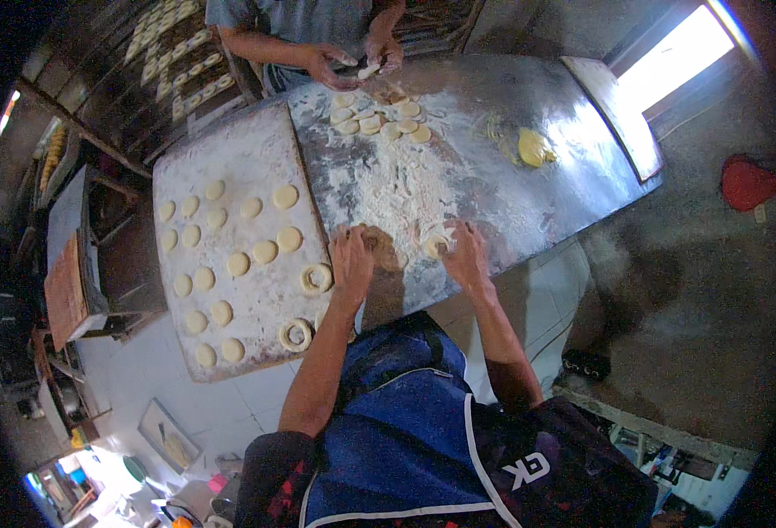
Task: The person shapes small dough pieces into ring forms by hand and places them on a floured wooden board. A coworker also shapes dough nearby. The shaped dough is arranged in rows on the board.
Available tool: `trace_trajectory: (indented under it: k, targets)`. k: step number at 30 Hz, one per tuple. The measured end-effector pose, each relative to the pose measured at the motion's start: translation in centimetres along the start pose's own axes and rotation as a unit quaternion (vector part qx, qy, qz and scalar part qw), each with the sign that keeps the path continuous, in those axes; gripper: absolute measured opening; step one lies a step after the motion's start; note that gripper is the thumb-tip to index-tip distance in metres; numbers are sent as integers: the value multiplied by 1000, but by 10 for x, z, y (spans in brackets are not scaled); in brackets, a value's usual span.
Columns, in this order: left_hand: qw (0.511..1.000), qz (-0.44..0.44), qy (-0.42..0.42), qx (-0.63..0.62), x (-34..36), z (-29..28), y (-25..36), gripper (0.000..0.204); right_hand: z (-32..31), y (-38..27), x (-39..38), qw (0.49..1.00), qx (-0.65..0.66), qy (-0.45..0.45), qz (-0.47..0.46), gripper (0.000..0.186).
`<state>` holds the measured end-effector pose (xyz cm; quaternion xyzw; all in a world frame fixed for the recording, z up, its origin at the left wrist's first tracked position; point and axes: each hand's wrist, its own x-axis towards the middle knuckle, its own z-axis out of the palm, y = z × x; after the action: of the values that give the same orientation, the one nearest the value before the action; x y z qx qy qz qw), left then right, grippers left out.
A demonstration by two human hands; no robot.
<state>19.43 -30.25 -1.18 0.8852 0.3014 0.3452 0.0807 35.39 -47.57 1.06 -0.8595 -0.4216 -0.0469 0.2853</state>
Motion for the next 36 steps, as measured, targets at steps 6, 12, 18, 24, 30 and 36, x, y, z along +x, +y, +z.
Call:
trace_trajectory:
  k: [6, 12, 18, 24, 30, 36]
  targets:
    - [918, -195, -143, -314, 8, -29, 6, 23, 13, -57, 3, 960, 270, -64, 31, 32]
    - [816, -292, -177, -467, 21, -55, 16, 23, 14, -90, 21, 914, 371, -143, 79, 31]
    - [867, -195, -202, -411, 20, -69, 16, 26, 15, -95, 21, 907, 387, -134, 100, 39]
    - [812, -241, -203, -492, 18, -75, 22, 32, 15, -105, 19, 930, 356, -72, 59, 60]
    - [629, -384, -169, -654, 13, -80, 21, 49, -8, -109, 23, 849, 456, -268, 16, 59]
    - [785, -255, -170, -538, 6, -93, 18, 53, 12, -114, 29, 742, 600, -230, 189, 36]
